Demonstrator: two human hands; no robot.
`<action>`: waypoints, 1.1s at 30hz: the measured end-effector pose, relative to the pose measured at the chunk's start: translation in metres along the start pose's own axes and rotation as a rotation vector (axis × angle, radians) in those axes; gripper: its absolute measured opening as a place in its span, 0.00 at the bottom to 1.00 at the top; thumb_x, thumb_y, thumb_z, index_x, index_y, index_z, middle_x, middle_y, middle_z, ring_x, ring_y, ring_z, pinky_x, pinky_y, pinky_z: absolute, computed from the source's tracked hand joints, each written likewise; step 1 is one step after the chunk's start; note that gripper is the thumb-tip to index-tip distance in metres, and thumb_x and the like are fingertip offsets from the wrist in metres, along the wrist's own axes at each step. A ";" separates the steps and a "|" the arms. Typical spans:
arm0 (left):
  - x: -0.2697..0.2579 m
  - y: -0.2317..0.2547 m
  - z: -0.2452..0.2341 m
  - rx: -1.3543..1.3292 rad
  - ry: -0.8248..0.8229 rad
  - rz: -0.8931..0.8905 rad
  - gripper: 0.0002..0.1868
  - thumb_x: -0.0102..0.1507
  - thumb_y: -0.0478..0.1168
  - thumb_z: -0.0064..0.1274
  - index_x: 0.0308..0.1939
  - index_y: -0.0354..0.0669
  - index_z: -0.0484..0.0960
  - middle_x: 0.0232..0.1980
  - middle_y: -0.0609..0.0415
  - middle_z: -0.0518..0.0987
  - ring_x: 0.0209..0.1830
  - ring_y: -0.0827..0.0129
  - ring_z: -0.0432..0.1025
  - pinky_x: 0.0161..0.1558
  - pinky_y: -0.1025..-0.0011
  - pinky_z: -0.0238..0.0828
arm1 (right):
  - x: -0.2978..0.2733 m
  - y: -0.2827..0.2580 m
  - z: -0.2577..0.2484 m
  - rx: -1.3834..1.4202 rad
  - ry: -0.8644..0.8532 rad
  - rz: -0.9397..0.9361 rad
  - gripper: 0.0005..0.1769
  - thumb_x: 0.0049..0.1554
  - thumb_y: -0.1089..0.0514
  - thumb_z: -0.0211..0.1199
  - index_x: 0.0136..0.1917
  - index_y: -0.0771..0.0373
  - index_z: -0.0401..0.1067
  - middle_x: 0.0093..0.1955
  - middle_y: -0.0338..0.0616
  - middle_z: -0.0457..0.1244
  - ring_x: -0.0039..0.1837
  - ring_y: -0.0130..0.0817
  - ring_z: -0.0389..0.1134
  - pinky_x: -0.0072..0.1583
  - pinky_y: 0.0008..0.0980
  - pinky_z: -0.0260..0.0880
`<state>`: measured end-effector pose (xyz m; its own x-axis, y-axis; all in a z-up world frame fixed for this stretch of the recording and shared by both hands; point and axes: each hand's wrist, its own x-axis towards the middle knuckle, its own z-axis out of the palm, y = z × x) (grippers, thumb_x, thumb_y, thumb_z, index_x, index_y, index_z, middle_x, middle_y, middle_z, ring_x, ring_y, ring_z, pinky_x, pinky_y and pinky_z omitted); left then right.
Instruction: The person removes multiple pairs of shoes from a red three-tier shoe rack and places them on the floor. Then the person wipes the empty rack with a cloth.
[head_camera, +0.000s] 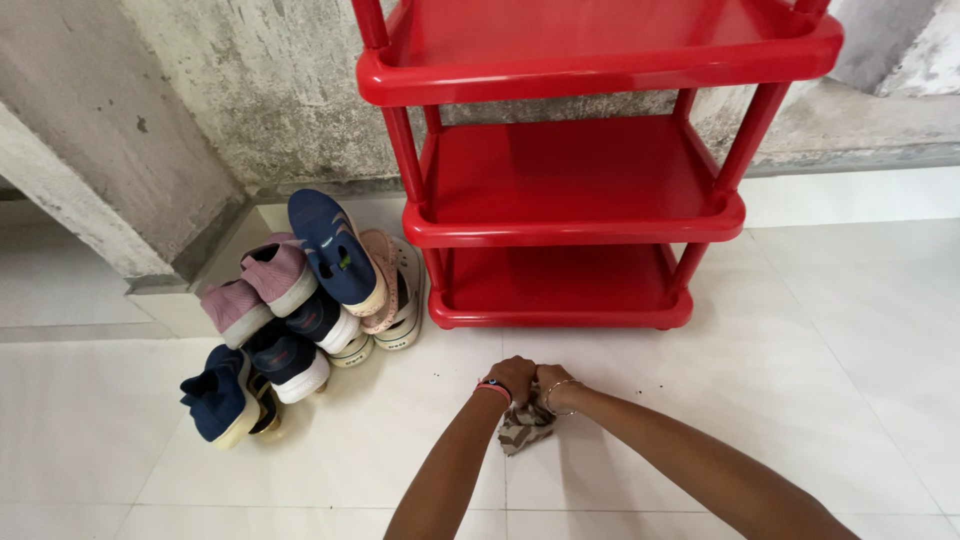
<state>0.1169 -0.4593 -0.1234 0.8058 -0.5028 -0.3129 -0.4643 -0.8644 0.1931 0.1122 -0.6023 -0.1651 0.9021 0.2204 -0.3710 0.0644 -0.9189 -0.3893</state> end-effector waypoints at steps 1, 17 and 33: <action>0.003 -0.003 0.003 -0.022 0.035 -0.007 0.24 0.49 0.37 0.66 0.51 0.48 0.87 0.50 0.43 0.84 0.51 0.52 0.80 0.51 0.59 0.79 | 0.003 -0.001 -0.002 -0.008 0.010 -0.004 0.24 0.53 0.56 0.69 0.62 0.63 0.73 0.59 0.54 0.70 0.61 0.45 0.72 0.59 0.36 0.74; -0.043 -0.024 -0.144 -0.283 0.392 -0.303 0.20 0.55 0.46 0.58 0.46 0.38 0.86 0.50 0.38 0.82 0.54 0.48 0.77 0.55 0.57 0.74 | -0.031 -0.039 -0.183 -0.148 -0.019 0.059 0.18 0.49 0.53 0.61 0.44 0.71 0.76 0.42 0.54 0.67 0.44 0.42 0.69 0.44 0.45 0.66; -0.076 -0.027 -0.220 -1.481 0.711 0.248 0.10 0.66 0.37 0.51 0.45 0.34 0.83 0.42 0.55 0.81 0.44 0.70 0.74 0.48 0.71 0.70 | -0.149 -0.082 -0.294 0.909 0.261 -0.430 0.14 0.55 0.56 0.66 0.54 0.60 0.72 0.51 0.42 0.69 0.55 0.32 0.71 0.60 0.33 0.72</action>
<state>0.1492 -0.3956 0.0995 0.9594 -0.1533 0.2367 -0.2049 0.1975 0.9587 0.0978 -0.6559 0.1696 0.9505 0.2937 0.1016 0.1543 -0.1623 -0.9746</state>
